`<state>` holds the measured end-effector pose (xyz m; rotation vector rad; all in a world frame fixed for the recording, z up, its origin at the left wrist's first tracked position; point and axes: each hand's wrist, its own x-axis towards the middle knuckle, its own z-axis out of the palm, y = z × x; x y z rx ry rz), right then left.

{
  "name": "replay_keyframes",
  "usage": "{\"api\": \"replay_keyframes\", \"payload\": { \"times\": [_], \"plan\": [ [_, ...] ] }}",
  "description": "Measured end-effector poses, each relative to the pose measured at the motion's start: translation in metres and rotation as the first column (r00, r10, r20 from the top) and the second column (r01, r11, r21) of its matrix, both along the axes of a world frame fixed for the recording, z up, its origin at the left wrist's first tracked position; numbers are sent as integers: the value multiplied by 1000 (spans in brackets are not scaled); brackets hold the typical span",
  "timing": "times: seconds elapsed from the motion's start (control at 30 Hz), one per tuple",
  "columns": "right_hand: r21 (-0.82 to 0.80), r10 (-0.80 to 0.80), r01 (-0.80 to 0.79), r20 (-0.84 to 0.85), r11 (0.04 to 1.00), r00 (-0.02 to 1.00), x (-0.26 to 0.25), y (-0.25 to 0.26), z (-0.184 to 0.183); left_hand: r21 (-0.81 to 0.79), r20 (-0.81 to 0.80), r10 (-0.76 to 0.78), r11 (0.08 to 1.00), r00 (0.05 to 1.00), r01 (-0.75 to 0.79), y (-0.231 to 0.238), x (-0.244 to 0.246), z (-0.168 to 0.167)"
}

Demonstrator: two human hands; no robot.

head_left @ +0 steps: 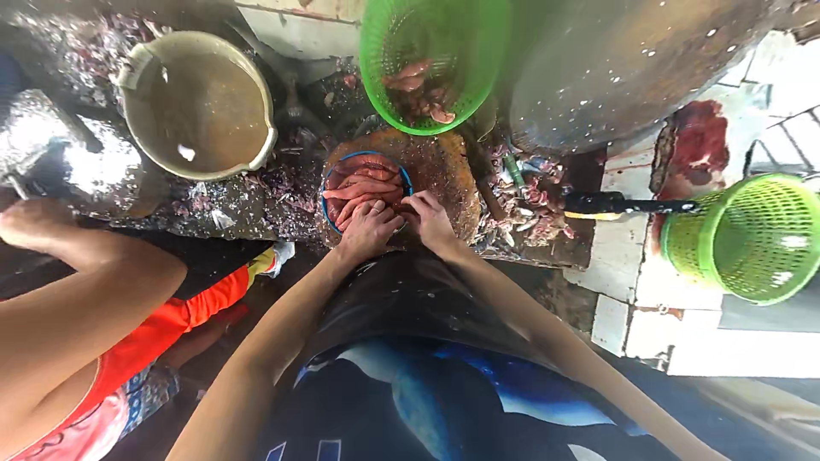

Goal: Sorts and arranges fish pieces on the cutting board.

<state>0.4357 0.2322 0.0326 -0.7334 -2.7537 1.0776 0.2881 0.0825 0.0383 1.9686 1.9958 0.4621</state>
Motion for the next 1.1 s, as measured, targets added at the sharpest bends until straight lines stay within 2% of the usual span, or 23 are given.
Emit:
{"api": "replay_keyframes", "payload": {
  "times": [0.2,0.33,0.4,0.47,0.63,0.7,0.8,0.9,1.0,1.1],
  "plan": [
    [32,170,-170,4,985,985,-1,-8,-3,66,42,11,998,999,-14,-17,0,-8],
    [80,161,-166,70,983,985,-14,-3,-6,80,66,87,992,994,-92,-16,2,-5],
    [62,100,-107,102,992,990,-19,4,4,74,73,126,989,989,-131,-14,4,-6],
    [81,-35,31,54,996,998,-24,19,12,51,77,143,988,987,-147,-10,3,-7],
    [169,-314,290,138,942,939,-57,99,42,-55,8,119,991,993,-118,-5,4,-9],
    [201,-379,348,144,916,914,-78,134,52,-60,28,111,992,993,-110,-4,1,-11],
    [206,-405,361,236,909,884,-114,176,62,24,127,133,990,983,-137,-6,-3,-14],
    [263,-357,275,347,925,867,-149,204,58,93,207,189,973,960,-212,-8,-9,-11],
    [304,-190,44,469,952,863,-172,224,36,109,257,260,949,931,-295,-11,-16,-7],
    [335,-88,-152,604,930,792,-186,231,25,96,292,338,920,895,-379,-13,-24,3]
  ]
}}
